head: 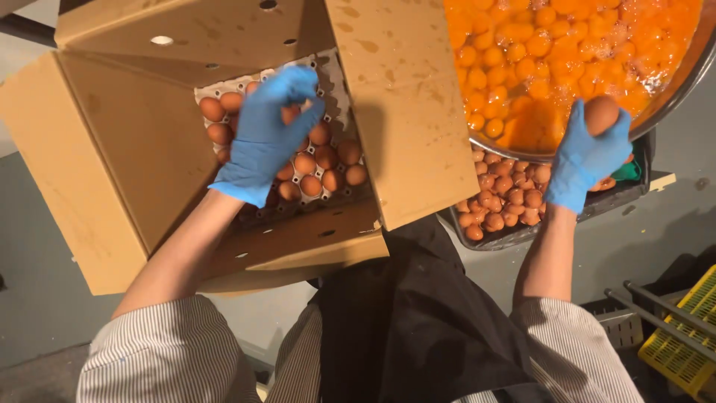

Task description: Cracking eggs into a large metal bowl in a kitchen setting.

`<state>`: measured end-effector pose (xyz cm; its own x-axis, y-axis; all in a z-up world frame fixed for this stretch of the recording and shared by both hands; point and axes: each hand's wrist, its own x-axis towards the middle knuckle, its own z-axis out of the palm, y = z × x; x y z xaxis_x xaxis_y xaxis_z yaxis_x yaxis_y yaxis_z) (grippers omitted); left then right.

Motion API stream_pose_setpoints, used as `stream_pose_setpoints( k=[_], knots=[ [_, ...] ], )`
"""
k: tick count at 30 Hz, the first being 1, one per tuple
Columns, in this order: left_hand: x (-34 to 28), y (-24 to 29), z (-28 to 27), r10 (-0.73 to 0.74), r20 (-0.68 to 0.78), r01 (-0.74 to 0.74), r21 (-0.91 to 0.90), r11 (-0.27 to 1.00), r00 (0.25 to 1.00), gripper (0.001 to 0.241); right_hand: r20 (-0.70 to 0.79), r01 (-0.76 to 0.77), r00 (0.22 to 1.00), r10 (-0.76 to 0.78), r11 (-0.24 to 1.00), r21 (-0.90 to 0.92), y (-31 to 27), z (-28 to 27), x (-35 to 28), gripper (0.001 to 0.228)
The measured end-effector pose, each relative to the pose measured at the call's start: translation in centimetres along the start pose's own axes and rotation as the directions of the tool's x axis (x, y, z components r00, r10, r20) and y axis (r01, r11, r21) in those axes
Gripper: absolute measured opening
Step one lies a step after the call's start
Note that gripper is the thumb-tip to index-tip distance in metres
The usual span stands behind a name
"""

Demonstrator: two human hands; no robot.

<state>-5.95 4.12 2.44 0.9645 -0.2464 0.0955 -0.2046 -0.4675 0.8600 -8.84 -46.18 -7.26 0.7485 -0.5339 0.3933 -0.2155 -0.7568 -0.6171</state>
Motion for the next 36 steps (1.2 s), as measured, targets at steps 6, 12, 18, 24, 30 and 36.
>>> stream_pose_setpoints(
  k=[6, 12, 18, 24, 30, 36],
  knots=[
    [-1.7, -8.1, 9.1, 0.0, 0.517, -0.302, 0.501, 0.811, 0.856, 0.047, -0.038, 0.129, 0.991, -0.124, 0.894, 0.428, 2.9, 2.8, 3.2, 0.051],
    [-1.4, -7.6, 9.3, 0.218, 0.475, -0.382, 0.281, 0.881, 0.853, 0.052, 0.112, -0.167, 0.986, 0.125, 0.811, 0.561, -2.0, -4.9, 2.3, 0.059],
    [0.2, 0.1, 3.2, 0.193, 0.022, -0.191, -0.073, 0.979, 0.981, 0.045, -0.058, -0.105, 0.989, 0.135, 0.924, 0.367, 17.4, -5.6, -2.7, 0.045],
    [6.2, 21.8, 0.6, -0.528, 0.176, 0.542, -0.044, 0.839, 0.831, 0.04, 0.168, 0.105, 0.967, -0.19, 0.903, 0.417, -12.9, -11.6, -2.6, 0.104],
    [7.1, 18.2, 16.6, 0.358, 0.135, -0.244, -0.514, 0.822, 0.924, 0.063, 0.133, 0.111, 0.974, -0.181, 0.902, 0.418, -15.8, -7.4, -3.7, 0.052],
    [4.3, 15.1, 2.1, 0.412, -0.111, -0.424, -0.129, 0.897, 0.905, 0.037, 0.19, -0.002, 0.982, 0.012, 0.999, -0.051, -0.3, -2.8, -5.0, 0.035]
  ],
)
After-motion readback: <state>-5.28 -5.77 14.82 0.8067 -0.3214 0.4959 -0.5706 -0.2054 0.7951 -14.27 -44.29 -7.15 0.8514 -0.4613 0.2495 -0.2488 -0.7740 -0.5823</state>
